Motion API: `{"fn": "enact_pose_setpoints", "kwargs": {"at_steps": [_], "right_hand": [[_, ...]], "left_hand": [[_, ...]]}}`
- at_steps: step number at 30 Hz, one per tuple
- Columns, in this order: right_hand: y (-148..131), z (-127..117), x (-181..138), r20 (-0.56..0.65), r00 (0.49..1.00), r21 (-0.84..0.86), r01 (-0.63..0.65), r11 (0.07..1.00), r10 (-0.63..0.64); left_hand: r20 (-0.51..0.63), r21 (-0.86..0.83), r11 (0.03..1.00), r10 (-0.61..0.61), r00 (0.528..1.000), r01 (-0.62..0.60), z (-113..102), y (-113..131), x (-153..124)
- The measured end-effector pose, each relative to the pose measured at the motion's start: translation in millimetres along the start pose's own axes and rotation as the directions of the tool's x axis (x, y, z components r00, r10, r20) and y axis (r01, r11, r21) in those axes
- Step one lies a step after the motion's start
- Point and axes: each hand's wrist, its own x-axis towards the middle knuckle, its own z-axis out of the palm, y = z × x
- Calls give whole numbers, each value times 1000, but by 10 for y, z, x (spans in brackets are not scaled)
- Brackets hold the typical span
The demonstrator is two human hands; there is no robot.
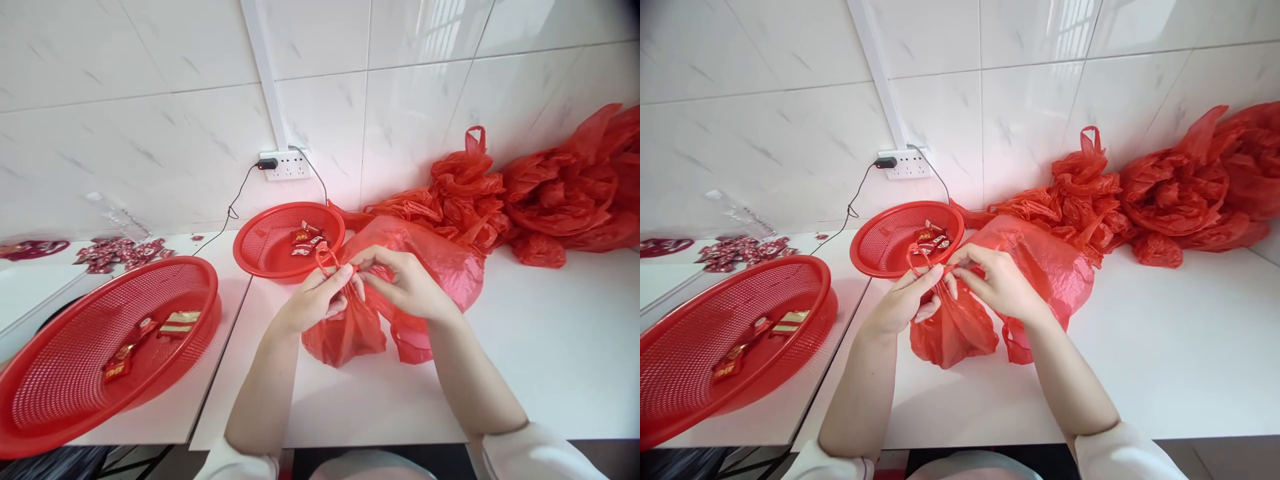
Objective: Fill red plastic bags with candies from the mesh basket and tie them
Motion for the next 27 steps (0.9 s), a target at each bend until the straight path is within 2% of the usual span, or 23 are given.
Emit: {"fn": "enact_pose_setpoints", "kwargs": {"at_steps": [3,6,8,9,11,14,17,19,22,23,25,27], "right_hand": [[101,11,33,-187,977,40,-93,995,99],[179,-7,57,-394,899,176,-131,976,192],[185,-25,48,-433,866,301,-120,946,248],[170,-30,32,-418,870,355,-108,929,261],[115,-33,-16,-335,912,419,-80,904,236],[25,-31,-93,-115,987,442,-50,896,112],[-3,-43,-117,127,991,415,-24,909,-31],[12,-41,-91,126,988,400,28,916,-85],[34,14,-23,-4,997,388,74,919,-79],[36,46,-2,8,998,384,56,921,-63],[37,113,26,108,994,373,-29,927,-12],[46,168,34,177,983,342,-113,933,54]], "left_hand": [[-30,-76,997,-36,999,34,-13,-2,37],[-36,-200,979,-55,998,47,-54,4,89],[20,-285,956,-61,998,64,-99,-7,128],[45,-315,946,-62,997,74,-122,-18,146],[53,-344,935,-68,996,82,-160,-46,172],[31,-399,913,-72,997,78,-188,-72,179],[67,-494,865,-62,996,87,-185,-41,151],[94,-496,862,-65,993,103,-168,0,121],[97,-372,924,-50,994,83,-120,46,71],[72,-307,951,-18,997,40,-101,50,55],[-18,-138,986,95,995,-96,-70,41,26],[-143,88,967,248,958,-237,-56,22,5]]}}
